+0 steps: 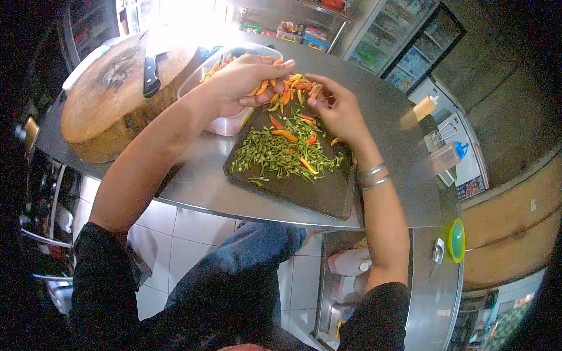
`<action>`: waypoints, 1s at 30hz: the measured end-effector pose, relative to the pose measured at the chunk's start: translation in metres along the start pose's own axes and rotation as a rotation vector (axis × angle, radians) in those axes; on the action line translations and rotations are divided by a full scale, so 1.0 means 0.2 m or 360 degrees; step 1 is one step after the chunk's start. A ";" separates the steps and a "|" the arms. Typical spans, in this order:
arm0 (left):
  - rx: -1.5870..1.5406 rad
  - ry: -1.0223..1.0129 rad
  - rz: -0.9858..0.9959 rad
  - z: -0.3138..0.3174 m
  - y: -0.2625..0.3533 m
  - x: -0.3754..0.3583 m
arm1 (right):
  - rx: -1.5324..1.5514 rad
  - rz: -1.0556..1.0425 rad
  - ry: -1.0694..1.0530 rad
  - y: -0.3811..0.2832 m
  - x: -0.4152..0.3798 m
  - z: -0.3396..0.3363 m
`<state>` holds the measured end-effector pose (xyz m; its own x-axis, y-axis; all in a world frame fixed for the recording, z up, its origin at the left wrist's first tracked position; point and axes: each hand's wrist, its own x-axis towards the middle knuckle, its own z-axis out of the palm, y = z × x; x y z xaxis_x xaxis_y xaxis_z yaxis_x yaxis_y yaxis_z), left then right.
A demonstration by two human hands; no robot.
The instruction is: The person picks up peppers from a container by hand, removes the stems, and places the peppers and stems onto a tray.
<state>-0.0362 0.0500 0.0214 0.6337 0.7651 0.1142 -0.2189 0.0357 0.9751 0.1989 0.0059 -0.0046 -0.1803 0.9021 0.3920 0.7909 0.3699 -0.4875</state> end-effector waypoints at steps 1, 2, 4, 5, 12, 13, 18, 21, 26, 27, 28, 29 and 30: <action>-0.0001 0.0001 0.0001 0.01 0.00 -0.01 | 0.0375 0.0008 0.0071 0.00 0.01 0.00; 0.0125 0.0008 0.0027 0.02 0.00 -0.01 | 0.0751 0.0014 0.0140 0.01 0.01 0.00; 0.0251 0.0019 0.0052 0.03 0.00 -0.03 | 0.1054 -0.0034 0.0220 -0.03 0.01 0.00; 0.0324 0.0020 0.0054 0.04 0.00 -0.03 | 0.1355 -0.0080 0.0304 -0.06 0.00 0.00; 0.0772 -0.0233 0.0285 0.06 -0.02 -0.03 | 0.0911 -0.0205 0.0453 -0.10 -0.01 0.02; 0.0772 -0.0236 0.0284 0.06 -0.02 -0.03 | 0.0911 -0.0203 0.0455 -0.10 -0.02 0.03; 0.0705 -0.0131 0.0133 0.09 0.02 -0.06 | 0.0829 -0.0369 0.0453 -0.12 -0.02 0.03; 0.0724 -0.0173 0.0131 0.09 0.03 -0.08 | 0.0797 -0.0384 0.0426 -0.12 -0.02 0.04; 0.0713 -0.0321 0.0106 0.06 0.01 -0.06 | 0.1035 -0.0179 0.0136 -0.11 -0.03 0.04; 0.0703 -0.0403 0.0085 0.05 0.01 -0.05 | 0.1185 -0.0196 0.0022 -0.11 -0.03 0.03; 0.0702 -0.0403 0.0086 0.05 0.00 -0.05 | 0.1184 -0.0196 0.0022 -0.10 -0.03 0.03; 0.0680 -0.0409 0.0077 0.06 0.00 -0.04 | 0.1285 -0.0190 -0.0066 -0.10 -0.03 0.02; 0.0658 -0.0415 0.0067 0.06 0.00 -0.04 | 0.1387 -0.0183 -0.0153 -0.10 -0.03 0.01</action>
<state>-0.0327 0.0359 0.0218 0.8067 0.5722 0.1477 0.0312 -0.2907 0.9563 0.1824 -0.0068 0.0004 -0.3109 0.8491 0.4271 0.0447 0.4619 -0.8858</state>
